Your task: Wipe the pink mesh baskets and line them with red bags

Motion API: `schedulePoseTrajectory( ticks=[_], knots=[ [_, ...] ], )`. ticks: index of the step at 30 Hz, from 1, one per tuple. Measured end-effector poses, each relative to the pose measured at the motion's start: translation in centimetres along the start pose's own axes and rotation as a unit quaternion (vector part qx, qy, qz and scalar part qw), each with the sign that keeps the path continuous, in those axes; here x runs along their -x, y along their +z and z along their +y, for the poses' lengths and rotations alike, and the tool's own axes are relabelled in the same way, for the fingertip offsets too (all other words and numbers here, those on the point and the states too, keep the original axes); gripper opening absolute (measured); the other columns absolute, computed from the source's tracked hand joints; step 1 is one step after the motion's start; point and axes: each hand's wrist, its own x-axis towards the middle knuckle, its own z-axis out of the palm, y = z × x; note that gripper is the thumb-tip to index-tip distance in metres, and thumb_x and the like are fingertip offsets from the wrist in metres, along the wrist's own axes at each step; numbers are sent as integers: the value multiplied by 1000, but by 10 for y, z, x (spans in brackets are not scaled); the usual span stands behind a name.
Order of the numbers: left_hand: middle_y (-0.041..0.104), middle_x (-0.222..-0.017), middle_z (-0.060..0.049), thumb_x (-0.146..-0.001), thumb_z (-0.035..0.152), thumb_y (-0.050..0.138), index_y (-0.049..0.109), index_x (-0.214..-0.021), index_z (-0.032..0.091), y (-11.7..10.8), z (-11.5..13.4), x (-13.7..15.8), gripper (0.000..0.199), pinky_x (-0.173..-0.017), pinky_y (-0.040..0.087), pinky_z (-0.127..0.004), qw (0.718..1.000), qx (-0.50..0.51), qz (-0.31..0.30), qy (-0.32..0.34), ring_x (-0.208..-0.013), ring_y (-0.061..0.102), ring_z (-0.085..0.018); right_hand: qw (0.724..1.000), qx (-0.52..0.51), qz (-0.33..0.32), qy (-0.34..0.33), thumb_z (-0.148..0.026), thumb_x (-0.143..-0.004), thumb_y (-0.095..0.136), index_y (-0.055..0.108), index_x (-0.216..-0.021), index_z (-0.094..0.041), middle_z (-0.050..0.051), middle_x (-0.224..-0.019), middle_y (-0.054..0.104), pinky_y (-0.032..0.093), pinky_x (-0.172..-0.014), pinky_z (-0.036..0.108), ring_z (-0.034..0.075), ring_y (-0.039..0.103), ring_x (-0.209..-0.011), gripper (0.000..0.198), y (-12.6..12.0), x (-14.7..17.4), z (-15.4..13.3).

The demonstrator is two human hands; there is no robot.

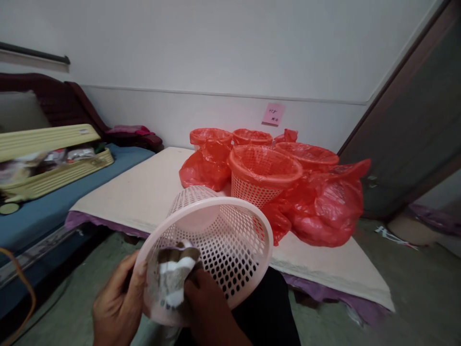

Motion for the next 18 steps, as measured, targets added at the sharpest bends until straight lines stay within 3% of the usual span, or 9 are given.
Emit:
schedulePoseTrajectory(
  ticks=[2,5,8,10,13,18],
  knots=[
    [76,-104,0,-89,45,60,71,-106,28,-1,3,-12,27,-85,54,-27,999,-10,-8,51,-91,70,-18,992,115,-13,53,-23,-81,68,69,-99,-24,9,-94,67,52,-70,36,25,64,-83,18,-4,-2,18],
    [76,-101,0,-90,42,59,71,-107,27,3,13,-28,26,-84,53,-28,995,-17,3,102,-89,70,-19,973,214,-12,91,-17,-84,63,70,-99,-23,11,-91,67,51,-71,41,27,63,-83,17,-17,-3,30],
    [76,-101,1,-90,41,59,71,-108,28,8,23,-43,26,-82,52,-25,992,-8,4,126,-88,70,-17,985,172,-10,27,-22,-81,68,68,-106,-24,12,-95,67,52,-71,43,28,62,-84,26,-17,6,22],
    [76,-102,2,-91,40,60,72,-108,28,11,31,-54,24,-81,52,-24,991,11,-9,136,-87,69,-16,992,124,-11,-16,-31,-69,78,66,-114,-25,13,-102,66,52,-72,46,31,61,-88,46,-6,15,14],
    [76,-96,3,-91,39,60,72,-103,28,16,43,-66,21,-74,51,-21,988,42,-39,142,-82,68,-13,993,113,20,-17,-32,-64,81,59,-127,-24,16,-115,64,51,-77,52,34,58,-94,68,15,22,10],
    [72,-89,3,-90,40,62,71,-99,26,23,60,-67,19,-71,48,-22,986,65,-75,130,-80,65,-14,994,70,89,0,-20,-70,74,61,-124,-24,12,-104,65,51,-76,45,29,58,-91,55,30,15,13]
  ],
)
